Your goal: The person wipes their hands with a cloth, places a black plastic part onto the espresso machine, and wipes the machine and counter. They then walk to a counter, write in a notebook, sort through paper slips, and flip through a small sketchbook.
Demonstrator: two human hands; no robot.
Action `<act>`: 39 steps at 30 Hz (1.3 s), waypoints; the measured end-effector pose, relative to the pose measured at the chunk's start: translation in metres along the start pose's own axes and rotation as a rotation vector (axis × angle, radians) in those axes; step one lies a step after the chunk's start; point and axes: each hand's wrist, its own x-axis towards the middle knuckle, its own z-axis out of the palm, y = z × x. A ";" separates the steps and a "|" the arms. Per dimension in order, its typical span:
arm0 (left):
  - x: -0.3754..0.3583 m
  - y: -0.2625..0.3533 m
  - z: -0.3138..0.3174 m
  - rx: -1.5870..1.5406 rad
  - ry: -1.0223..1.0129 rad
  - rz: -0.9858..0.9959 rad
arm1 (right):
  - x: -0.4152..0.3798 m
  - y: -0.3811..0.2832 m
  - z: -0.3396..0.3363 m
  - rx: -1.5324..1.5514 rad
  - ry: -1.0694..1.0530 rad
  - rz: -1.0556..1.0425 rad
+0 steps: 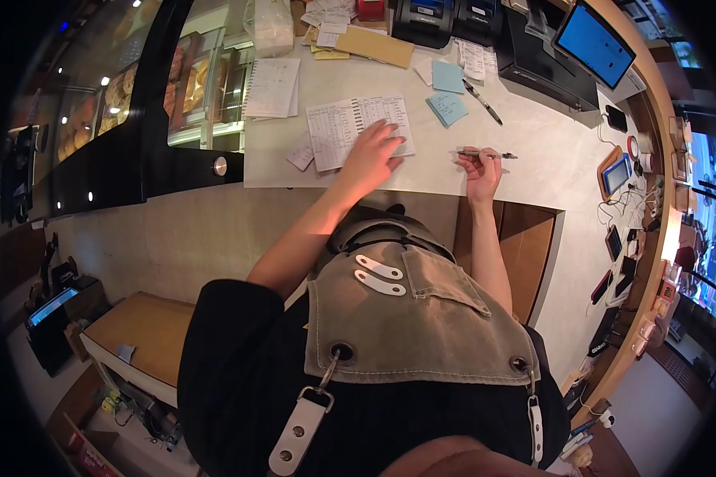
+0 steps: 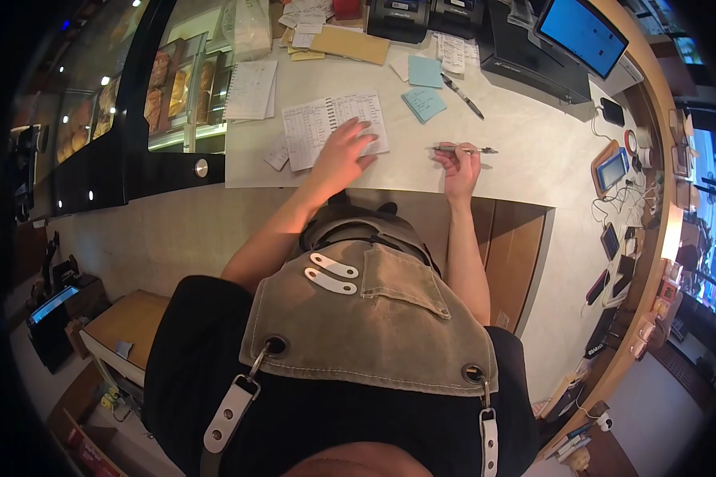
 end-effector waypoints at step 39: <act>-0.028 -0.013 -0.020 0.058 0.117 -0.125 | -0.030 0.019 0.060 -0.521 0.085 -0.050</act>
